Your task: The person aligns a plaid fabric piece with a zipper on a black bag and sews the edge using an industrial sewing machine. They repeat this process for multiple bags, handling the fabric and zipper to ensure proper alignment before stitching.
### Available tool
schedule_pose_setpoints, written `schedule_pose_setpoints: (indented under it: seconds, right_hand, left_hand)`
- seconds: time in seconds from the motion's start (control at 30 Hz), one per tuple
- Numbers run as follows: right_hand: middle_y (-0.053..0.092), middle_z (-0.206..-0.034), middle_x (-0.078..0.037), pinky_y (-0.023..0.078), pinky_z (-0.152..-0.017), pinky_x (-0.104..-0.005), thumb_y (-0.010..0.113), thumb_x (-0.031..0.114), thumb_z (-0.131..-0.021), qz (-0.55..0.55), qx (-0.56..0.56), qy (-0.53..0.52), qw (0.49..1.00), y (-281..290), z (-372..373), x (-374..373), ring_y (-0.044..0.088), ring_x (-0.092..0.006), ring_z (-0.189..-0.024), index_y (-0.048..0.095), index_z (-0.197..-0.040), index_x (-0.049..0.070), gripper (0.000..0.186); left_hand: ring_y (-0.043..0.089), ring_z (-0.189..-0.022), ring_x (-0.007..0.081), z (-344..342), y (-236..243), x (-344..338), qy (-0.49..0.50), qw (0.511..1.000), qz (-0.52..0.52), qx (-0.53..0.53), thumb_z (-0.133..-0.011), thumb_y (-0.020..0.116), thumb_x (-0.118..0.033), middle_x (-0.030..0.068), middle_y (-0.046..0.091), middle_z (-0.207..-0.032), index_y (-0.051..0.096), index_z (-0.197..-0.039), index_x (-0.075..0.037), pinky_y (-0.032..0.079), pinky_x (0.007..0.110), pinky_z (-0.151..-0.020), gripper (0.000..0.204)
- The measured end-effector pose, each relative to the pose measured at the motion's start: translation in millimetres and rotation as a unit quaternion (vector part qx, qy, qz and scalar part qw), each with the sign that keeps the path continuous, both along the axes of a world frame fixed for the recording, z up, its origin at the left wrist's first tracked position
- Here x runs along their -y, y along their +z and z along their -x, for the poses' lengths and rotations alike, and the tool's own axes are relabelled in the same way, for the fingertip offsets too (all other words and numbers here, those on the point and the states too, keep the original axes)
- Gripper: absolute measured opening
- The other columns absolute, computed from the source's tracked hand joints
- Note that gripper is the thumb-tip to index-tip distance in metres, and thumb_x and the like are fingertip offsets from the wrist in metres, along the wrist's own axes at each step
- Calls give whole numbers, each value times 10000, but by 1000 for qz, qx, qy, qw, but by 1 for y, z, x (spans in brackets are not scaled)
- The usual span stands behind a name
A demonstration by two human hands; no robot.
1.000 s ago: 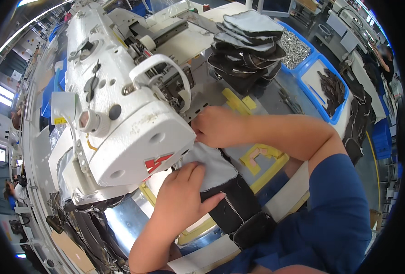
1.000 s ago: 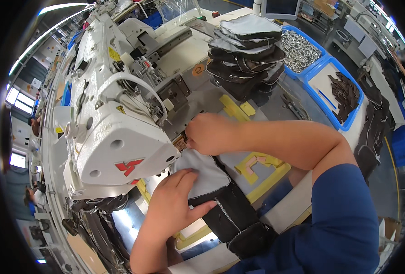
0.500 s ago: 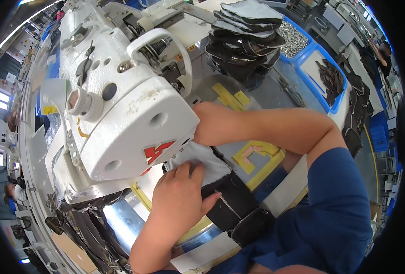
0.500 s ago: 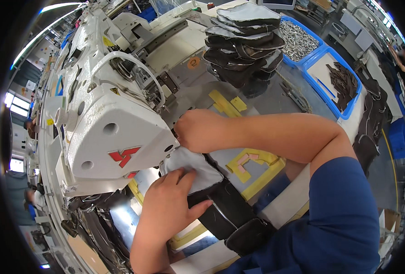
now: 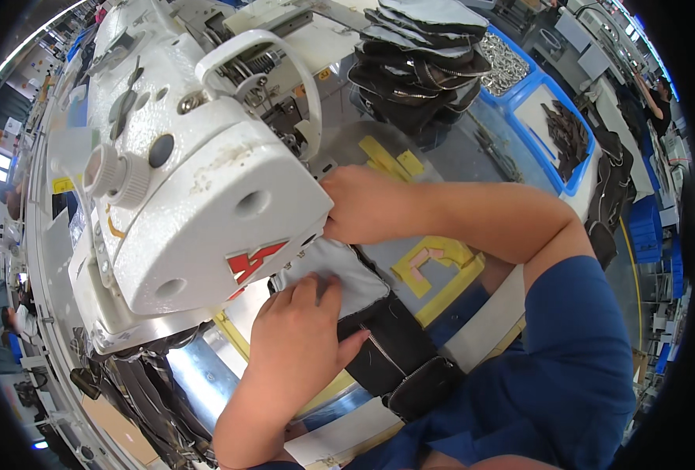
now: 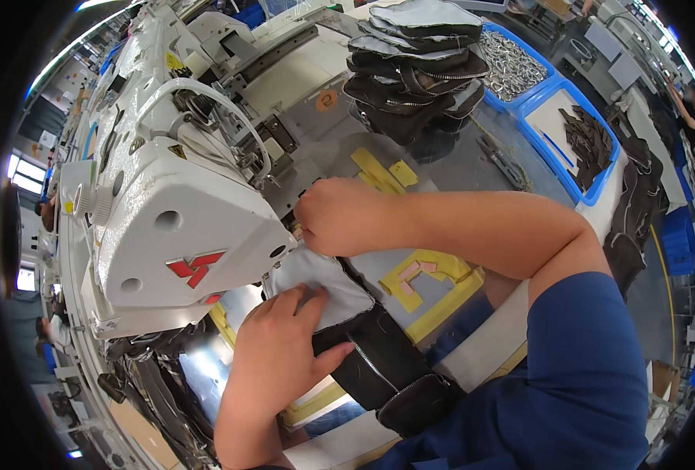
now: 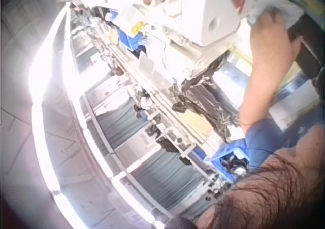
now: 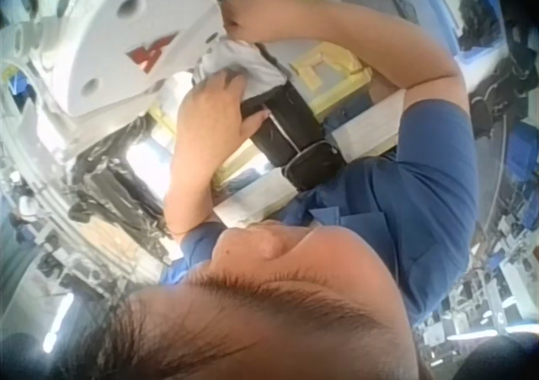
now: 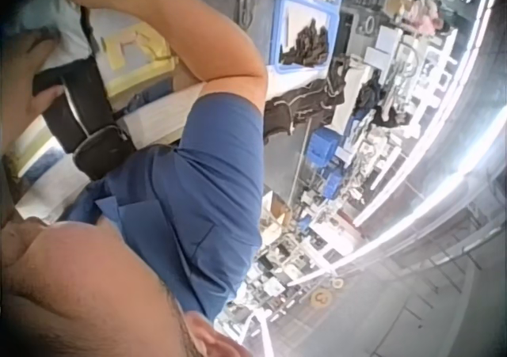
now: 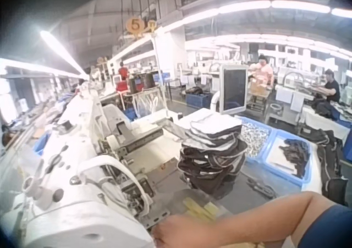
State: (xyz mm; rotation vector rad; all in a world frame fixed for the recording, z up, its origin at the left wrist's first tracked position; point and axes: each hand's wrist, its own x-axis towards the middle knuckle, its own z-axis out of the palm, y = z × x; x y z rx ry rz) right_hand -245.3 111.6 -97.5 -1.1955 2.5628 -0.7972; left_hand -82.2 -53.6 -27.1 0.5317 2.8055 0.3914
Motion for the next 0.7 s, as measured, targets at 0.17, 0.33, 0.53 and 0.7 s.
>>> schedule_pose_setpoints:
  seconds: [0.17, 0.33, 0.53, 0.7]
  right_hand:
    - [715, -775, -245, 594, -749, -547, 648, 206, -844, -1, -1, 0, 1000, -4, 0, 5, 724, -465, -807, 730, -787, -33, 259]
    - [722, -801, -250, 598, -771, -545, 639, 199, -840, -15, 9, 2, 1000, -5, 2, 4, 728, -468, -834, 744, -821, -39, 261]
    - [733, -838, -255, 595, -798, -551, 635, 199, -834, 16, 47, -31, 998, 4, -9, 6, 729, -468, -849, 755, -840, -32, 260]
    - [738, -852, -252, 594, -805, -542, 649, 203, -816, 24, 32, -22, 999, -7, 1, 5, 732, -462, -880, 765, -855, -25, 258]
  left_hand:
    - [697, -1066, 397, -1, 3, 1, 1, 1000, 7, 13, -764, 883, -426, 213, 658, -1269, 672, -1301, -10, 568, 459, -938, 711]
    - [698, -1054, 388, -1, 2, -1, -8, 1000, 6, 5, -760, 883, -431, 203, 661, -1261, 673, -1285, -2, 572, 447, -928, 709]
    - [699, -1057, 372, -3, 3, 0, -9, 999, 22, 23, -763, 876, -443, 205, 665, -1251, 679, -1266, -3, 573, 424, -919, 697]
    - [698, -1072, 376, -4, -4, 2, -19, 999, -4, -30, -776, 864, -463, 229, 661, -1258, 679, -1284, 2, 568, 442, -932, 713]
